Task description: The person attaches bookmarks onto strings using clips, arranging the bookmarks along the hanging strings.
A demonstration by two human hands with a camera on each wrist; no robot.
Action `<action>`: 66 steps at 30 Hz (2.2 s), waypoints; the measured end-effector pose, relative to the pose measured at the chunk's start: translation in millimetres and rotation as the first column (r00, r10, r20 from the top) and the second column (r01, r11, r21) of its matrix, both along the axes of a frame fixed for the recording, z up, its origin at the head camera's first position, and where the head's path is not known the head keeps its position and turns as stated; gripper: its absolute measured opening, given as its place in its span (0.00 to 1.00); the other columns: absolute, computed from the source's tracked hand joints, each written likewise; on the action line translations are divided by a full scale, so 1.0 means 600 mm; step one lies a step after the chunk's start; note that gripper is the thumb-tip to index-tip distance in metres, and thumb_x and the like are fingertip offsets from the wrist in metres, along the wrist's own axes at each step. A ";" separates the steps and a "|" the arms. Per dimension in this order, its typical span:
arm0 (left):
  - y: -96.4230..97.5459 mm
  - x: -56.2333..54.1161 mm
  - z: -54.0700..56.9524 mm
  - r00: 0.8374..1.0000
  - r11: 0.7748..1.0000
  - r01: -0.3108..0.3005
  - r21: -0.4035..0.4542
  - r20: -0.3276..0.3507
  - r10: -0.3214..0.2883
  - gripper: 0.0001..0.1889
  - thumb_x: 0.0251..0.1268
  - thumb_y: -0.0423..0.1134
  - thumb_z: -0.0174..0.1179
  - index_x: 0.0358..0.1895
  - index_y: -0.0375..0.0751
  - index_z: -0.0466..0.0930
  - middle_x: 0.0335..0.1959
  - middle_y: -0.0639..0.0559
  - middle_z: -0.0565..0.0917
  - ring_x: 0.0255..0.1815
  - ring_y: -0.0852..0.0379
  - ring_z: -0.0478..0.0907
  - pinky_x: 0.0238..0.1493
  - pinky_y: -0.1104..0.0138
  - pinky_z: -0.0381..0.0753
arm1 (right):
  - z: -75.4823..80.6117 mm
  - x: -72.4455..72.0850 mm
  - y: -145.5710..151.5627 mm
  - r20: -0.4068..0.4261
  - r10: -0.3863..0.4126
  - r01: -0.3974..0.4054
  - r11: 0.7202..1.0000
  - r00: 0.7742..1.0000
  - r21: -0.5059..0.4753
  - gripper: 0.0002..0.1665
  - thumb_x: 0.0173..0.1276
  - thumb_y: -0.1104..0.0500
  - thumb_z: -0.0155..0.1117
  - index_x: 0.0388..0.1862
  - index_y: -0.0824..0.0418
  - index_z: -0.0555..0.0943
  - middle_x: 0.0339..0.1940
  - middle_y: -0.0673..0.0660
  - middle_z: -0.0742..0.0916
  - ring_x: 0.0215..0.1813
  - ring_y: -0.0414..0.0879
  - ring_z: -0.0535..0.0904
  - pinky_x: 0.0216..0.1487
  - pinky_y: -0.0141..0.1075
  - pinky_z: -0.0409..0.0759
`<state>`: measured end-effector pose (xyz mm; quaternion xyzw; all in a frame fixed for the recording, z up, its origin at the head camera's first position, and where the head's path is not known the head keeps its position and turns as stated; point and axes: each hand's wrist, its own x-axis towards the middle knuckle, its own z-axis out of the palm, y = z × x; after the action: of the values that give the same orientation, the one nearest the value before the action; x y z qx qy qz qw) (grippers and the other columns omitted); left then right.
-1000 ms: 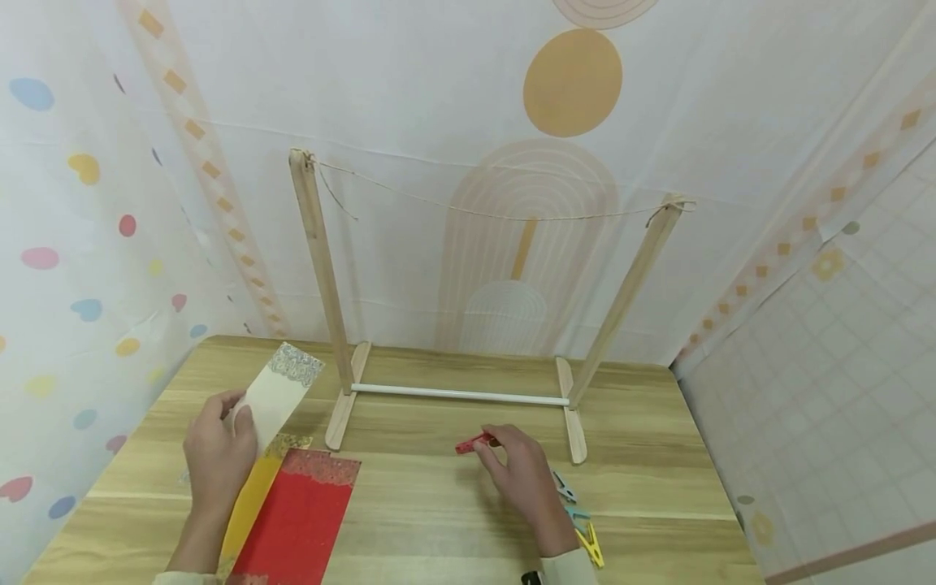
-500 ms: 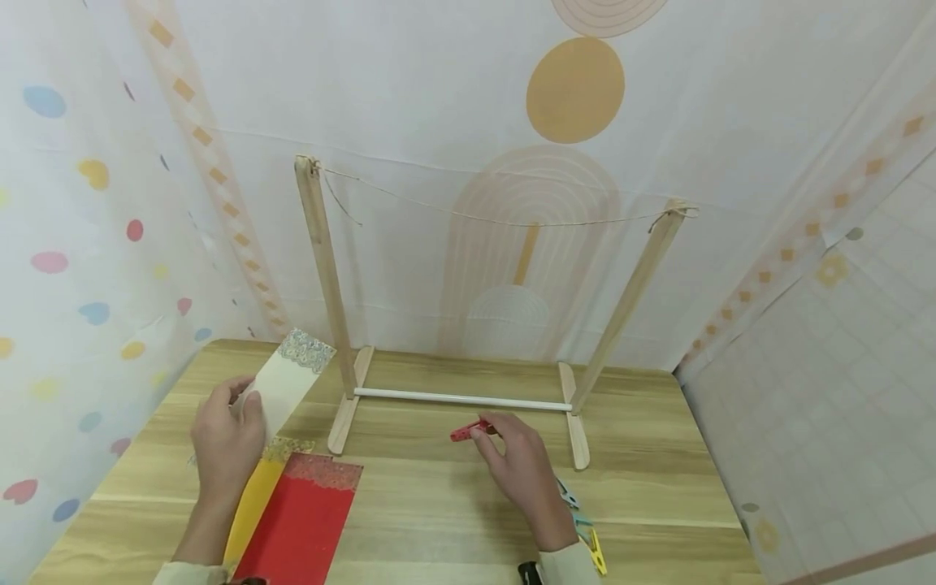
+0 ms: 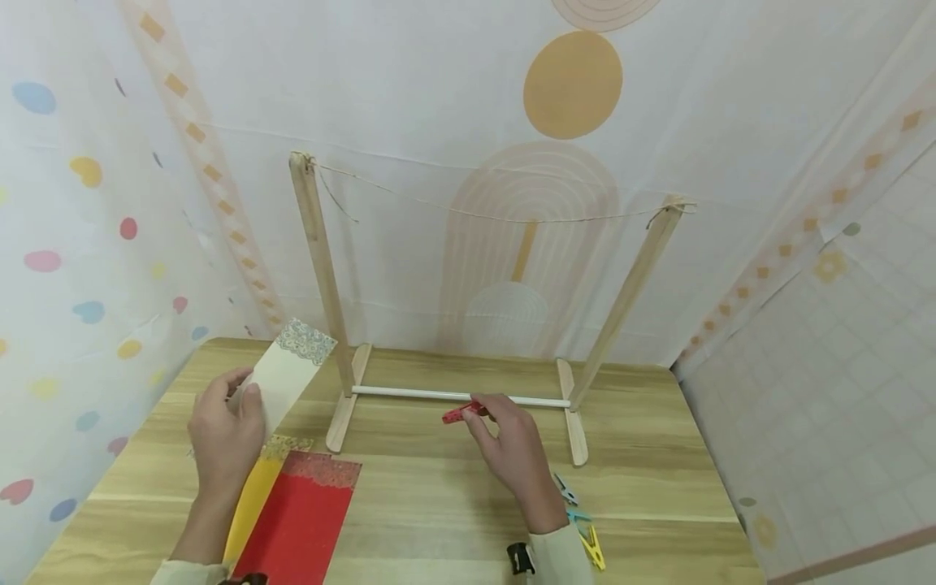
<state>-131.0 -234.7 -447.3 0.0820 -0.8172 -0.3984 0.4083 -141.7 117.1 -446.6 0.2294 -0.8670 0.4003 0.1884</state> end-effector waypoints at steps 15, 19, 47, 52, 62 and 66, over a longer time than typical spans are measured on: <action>0.008 -0.007 0.024 0.997 0.998 0.039 0.042 -0.075 -0.035 0.10 0.65 0.20 0.58 0.48 0.21 0.80 0.45 0.28 0.84 0.47 0.33 0.75 0.48 0.47 0.71 | 0.035 -0.018 -0.019 -0.009 0.064 -0.064 0.998 0.998 -0.001 0.17 0.71 0.59 0.69 0.54 0.67 0.85 0.47 0.57 0.88 0.46 0.48 0.86 0.45 0.44 0.85; 0.009 -0.010 0.030 0.995 0.998 0.047 0.029 -0.094 -0.044 0.10 0.65 0.20 0.58 0.48 0.21 0.80 0.44 0.28 0.84 0.47 0.32 0.75 0.48 0.47 0.72 | 0.038 -0.021 -0.022 0.024 0.072 -0.072 0.997 0.997 -0.030 0.17 0.72 0.59 0.67 0.56 0.67 0.84 0.48 0.58 0.88 0.46 0.49 0.87 0.45 0.44 0.85; 0.030 -0.032 0.070 0.975 0.997 0.077 -0.003 -0.207 -0.076 0.11 0.63 0.19 0.59 0.48 0.22 0.81 0.44 0.30 0.85 0.43 0.33 0.76 0.44 0.53 0.69 | 0.095 -0.050 -0.032 -0.082 0.093 -0.092 0.996 0.992 0.005 0.18 0.72 0.59 0.68 0.56 0.66 0.84 0.50 0.58 0.87 0.45 0.49 0.87 0.36 0.39 0.84; 0.030 -0.031 0.082 0.978 0.998 0.057 0.016 -0.204 -0.053 0.12 0.63 0.19 0.59 0.49 0.24 0.82 0.44 0.31 0.85 0.43 0.36 0.76 0.45 0.59 0.68 | 0.107 -0.057 -0.037 -0.102 0.120 -0.121 0.993 0.988 -0.008 0.17 0.72 0.60 0.68 0.56 0.66 0.84 0.49 0.57 0.88 0.45 0.47 0.86 0.38 0.38 0.85; 0.036 -0.044 0.102 0.974 0.996 0.081 0.042 -0.215 -0.071 0.12 0.63 0.20 0.59 0.48 0.24 0.83 0.44 0.32 0.85 0.49 0.38 0.78 0.50 0.52 0.74 | 0.133 -0.073 -0.048 -0.158 0.167 -0.174 0.984 0.973 -0.032 0.17 0.70 0.63 0.68 0.55 0.68 0.84 0.49 0.59 0.88 0.47 0.49 0.86 0.44 0.40 0.86; 0.044 -0.047 0.109 0.970 0.994 0.093 0.051 -0.228 -0.079 0.12 0.62 0.19 0.59 0.48 0.24 0.83 0.45 0.32 0.85 0.50 0.38 0.78 0.51 0.47 0.75 | 0.148 -0.079 -0.053 -0.171 0.184 -0.191 0.981 0.968 -0.023 0.17 0.71 0.63 0.68 0.56 0.68 0.83 0.50 0.60 0.87 0.47 0.50 0.86 0.44 0.42 0.85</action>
<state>-159.0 -208.2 -382.0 0.0131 -0.7559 -0.4472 0.4781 -188.9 85.5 -358.0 0.3395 -0.8143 0.4127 0.2266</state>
